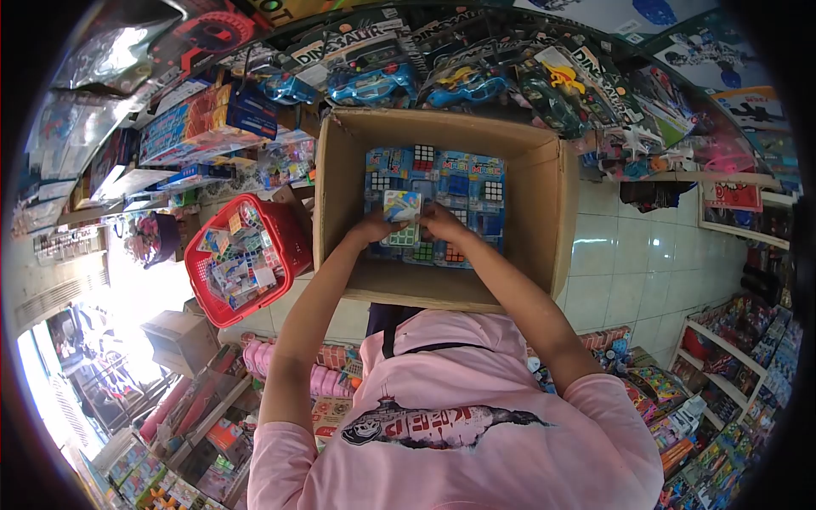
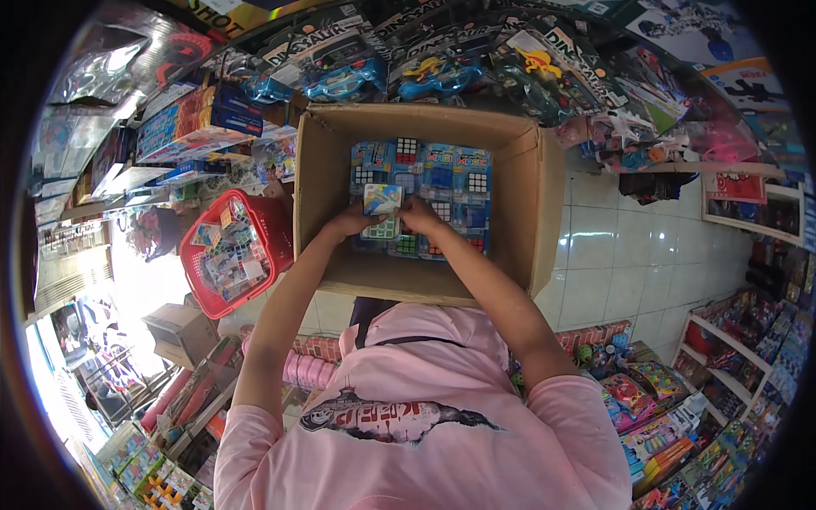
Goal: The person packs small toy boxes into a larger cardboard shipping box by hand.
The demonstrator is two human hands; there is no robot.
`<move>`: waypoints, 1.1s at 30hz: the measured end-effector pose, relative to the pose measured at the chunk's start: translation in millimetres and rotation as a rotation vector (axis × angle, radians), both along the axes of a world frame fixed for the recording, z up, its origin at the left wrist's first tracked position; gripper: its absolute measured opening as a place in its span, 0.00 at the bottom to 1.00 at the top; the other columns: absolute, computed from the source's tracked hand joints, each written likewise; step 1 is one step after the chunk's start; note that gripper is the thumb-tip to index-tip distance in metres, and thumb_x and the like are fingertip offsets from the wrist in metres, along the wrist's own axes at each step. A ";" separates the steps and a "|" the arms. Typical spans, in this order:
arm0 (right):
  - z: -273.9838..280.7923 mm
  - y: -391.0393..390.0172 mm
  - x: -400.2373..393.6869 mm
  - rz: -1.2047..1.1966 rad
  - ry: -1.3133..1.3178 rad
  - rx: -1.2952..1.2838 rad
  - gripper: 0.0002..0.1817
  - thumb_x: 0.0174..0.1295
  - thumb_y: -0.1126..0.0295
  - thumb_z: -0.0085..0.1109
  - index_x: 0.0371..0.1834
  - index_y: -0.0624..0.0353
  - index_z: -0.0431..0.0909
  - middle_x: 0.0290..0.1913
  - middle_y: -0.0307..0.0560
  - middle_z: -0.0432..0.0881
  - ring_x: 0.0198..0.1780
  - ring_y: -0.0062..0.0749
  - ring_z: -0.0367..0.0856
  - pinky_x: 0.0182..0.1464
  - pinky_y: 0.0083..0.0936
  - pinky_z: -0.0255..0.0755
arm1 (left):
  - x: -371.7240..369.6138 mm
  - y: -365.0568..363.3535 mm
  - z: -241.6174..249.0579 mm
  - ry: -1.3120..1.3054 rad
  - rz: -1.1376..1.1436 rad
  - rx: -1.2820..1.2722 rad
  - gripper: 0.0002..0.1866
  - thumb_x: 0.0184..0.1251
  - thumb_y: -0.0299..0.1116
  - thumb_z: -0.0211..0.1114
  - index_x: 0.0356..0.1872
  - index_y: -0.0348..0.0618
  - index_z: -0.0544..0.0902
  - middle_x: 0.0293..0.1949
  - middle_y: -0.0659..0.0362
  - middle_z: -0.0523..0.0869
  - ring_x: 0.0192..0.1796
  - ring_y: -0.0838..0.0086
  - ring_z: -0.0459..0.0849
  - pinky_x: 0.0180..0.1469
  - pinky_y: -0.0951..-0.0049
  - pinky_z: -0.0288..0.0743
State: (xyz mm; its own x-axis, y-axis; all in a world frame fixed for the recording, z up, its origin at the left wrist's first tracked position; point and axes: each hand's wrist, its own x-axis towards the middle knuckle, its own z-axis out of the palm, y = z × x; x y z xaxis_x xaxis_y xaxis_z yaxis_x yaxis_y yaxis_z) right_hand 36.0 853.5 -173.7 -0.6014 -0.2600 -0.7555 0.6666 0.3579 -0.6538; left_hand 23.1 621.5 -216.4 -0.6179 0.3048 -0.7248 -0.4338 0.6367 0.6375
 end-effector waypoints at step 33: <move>-8.2 30.3 9.8 0.243 0.463 0.500 0.17 0.67 0.60 0.66 0.45 0.65 0.84 0.41 0.55 0.88 0.44 0.45 0.88 0.47 0.39 0.80 | 21.7 20.2 147.7 0.608 -0.193 -0.147 0.18 0.73 0.38 0.64 0.54 0.36 0.82 0.49 0.44 0.86 0.58 0.49 0.83 0.59 0.55 0.76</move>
